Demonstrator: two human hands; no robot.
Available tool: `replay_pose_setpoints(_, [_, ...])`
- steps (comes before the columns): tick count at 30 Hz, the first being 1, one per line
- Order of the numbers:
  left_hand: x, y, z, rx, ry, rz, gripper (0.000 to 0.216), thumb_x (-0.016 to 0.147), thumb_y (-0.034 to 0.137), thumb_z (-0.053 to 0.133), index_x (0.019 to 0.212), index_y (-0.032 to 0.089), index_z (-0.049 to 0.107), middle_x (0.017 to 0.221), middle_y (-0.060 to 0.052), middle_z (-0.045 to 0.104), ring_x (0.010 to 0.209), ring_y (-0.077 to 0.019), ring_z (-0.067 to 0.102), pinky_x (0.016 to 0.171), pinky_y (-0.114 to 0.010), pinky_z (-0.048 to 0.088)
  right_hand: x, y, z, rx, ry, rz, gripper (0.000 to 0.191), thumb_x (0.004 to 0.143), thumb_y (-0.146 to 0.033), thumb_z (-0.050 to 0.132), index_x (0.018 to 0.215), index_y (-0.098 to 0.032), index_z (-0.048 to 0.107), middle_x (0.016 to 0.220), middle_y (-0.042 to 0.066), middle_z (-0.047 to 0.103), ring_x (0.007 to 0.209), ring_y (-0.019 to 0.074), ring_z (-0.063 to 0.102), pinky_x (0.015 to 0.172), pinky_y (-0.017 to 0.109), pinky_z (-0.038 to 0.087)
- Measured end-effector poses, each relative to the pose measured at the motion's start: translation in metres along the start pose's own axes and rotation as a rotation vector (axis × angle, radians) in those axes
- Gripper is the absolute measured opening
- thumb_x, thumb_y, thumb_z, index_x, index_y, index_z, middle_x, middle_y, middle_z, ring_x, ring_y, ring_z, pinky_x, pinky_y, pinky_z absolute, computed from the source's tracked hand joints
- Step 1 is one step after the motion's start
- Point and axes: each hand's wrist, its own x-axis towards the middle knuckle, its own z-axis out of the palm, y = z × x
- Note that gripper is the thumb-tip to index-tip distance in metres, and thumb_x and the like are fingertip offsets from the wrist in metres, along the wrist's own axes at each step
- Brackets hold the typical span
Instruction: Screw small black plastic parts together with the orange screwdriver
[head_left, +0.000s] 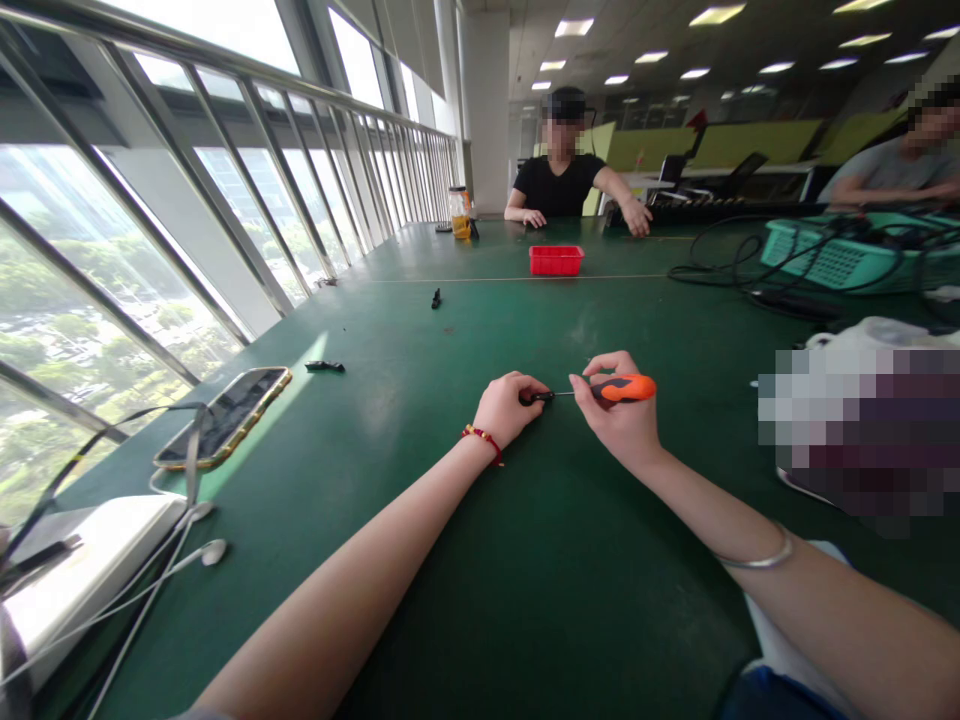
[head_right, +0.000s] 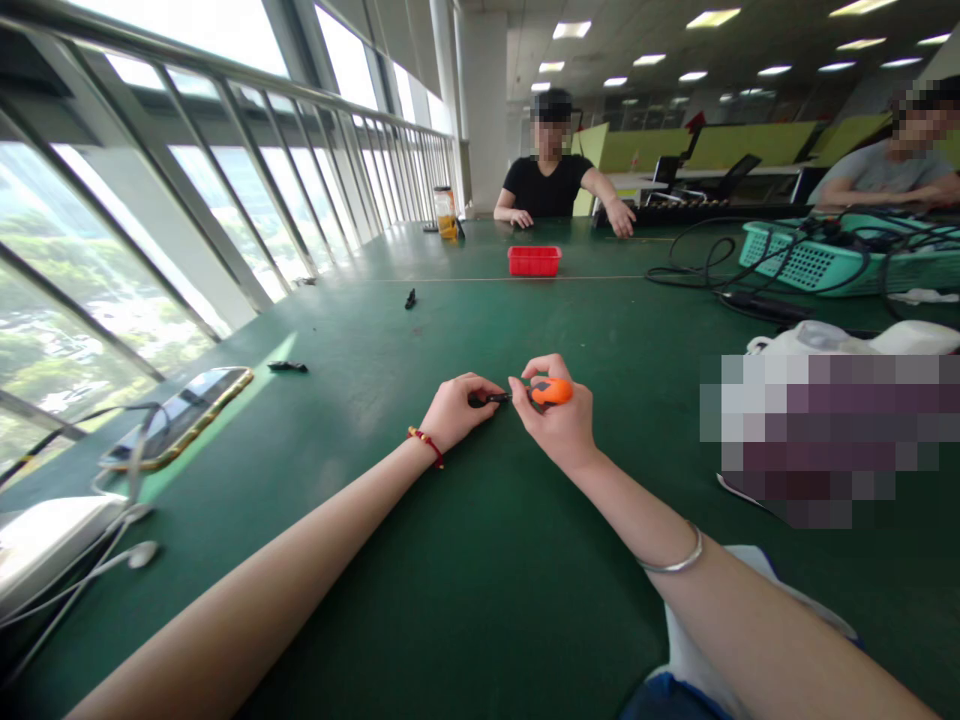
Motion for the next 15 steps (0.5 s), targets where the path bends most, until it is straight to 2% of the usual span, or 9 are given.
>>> replay_pose_setpoints(5, [-0.0001, 0.0001, 0.0001, -0.01, 0.0, -0.007, 0.023, 0.068, 0.01, 0.059, 0.085, 0.019, 0.072, 0.077, 0.0, 0.064, 0.07, -0.0111, 0.058, 0.068, -0.022, 0.048, -0.0008, 0.0024, 0.0002, -0.004, 0.025, -0.007, 0.02, 0.076, -0.026, 0.059, 0.089, -0.022, 0.045, 0.065, -0.005, 0.048, 0.045, 0.009, 0.044, 0.046, 0.025, 0.036])
replay_pose_setpoints(10, [-0.0003, 0.0005, -0.0001, -0.011, 0.005, -0.006, 0.023, 0.068, 0.011, 0.059, 0.085, 0.018, 0.072, 0.077, 0.0, 0.063, 0.069, -0.0113, 0.058, 0.069, -0.023, 0.047, -0.0008, 0.0025, -0.0002, -0.008, -0.002, -0.004, 0.018, 0.078, -0.029, 0.059, 0.083, -0.023, 0.043, 0.056, -0.007, 0.045, 0.044, 0.0096, 0.044, 0.048, 0.025, 0.037])
replay_pose_setpoints(15, [-0.0001, -0.0001, 0.0002, -0.028, -0.002, -0.006, 0.023, 0.068, 0.011, 0.058, 0.085, 0.017, 0.072, 0.079, -0.001, 0.064, 0.07, -0.0116, 0.058, 0.069, -0.023, 0.047, -0.0008, 0.0003, 0.0002, 0.004, 0.018, -0.023, 0.022, 0.076, -0.027, 0.06, 0.088, -0.023, 0.043, 0.066, -0.004, 0.048, 0.045, 0.0088, 0.044, 0.046, 0.025, 0.036])
